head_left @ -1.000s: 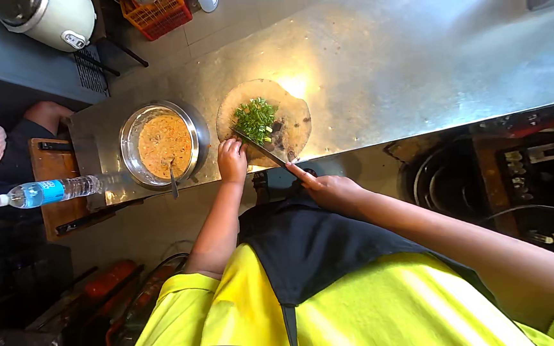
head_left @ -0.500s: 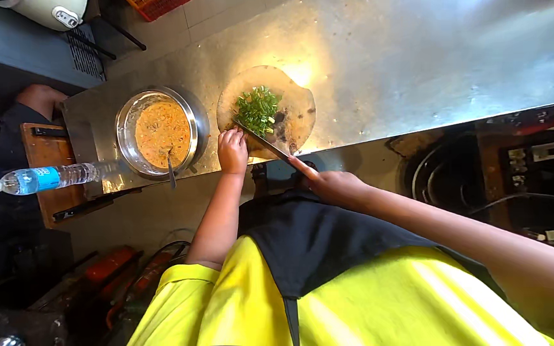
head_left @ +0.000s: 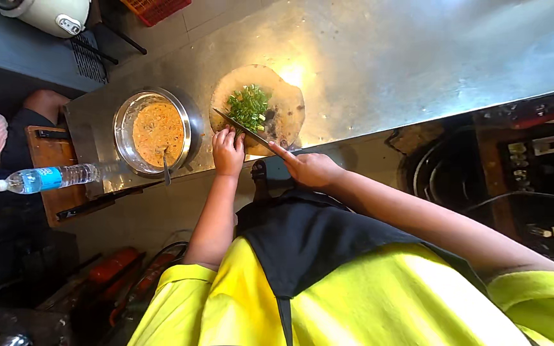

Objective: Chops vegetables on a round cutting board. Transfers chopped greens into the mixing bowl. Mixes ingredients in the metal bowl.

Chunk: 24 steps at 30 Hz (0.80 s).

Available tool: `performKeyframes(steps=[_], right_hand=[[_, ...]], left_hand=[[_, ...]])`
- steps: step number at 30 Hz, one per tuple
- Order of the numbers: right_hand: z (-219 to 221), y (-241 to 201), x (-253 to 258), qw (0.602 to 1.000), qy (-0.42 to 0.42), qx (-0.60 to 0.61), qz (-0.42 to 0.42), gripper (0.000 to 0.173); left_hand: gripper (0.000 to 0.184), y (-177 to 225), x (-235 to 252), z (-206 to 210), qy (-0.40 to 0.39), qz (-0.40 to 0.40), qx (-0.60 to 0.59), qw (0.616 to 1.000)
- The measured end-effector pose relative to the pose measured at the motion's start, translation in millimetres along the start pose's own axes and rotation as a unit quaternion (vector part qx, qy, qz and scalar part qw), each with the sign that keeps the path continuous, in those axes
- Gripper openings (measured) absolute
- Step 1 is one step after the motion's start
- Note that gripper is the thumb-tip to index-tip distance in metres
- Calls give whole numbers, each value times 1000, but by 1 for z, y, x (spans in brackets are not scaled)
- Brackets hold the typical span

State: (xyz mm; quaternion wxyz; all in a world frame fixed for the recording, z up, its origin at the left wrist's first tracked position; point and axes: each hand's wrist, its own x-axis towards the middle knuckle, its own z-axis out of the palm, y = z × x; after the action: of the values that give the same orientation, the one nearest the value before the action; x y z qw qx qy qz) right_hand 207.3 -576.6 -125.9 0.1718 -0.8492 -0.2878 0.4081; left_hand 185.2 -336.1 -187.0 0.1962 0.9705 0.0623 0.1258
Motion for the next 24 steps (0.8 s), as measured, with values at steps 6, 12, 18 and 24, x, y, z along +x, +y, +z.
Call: performKeyframes(steps=[6, 12, 18, 24], right_hand=[[5, 8, -12, 999, 41, -9, -17, 62], [-5, -3, -30, 1000, -16, -8, 1, 60], [-1, -2, -34, 999, -14, -25, -14, 58], [-3, -6, -31, 999, -35, -20, -12, 60]], left_hand=[[25, 3, -4, 0, -12, -17, 12, 1000], [18, 5, 0, -2, 13, -83, -40, 996], [28, 5, 2, -10, -11, -109, -51, 993], [9, -3, 1, -5, 22, -64, -48, 997]])
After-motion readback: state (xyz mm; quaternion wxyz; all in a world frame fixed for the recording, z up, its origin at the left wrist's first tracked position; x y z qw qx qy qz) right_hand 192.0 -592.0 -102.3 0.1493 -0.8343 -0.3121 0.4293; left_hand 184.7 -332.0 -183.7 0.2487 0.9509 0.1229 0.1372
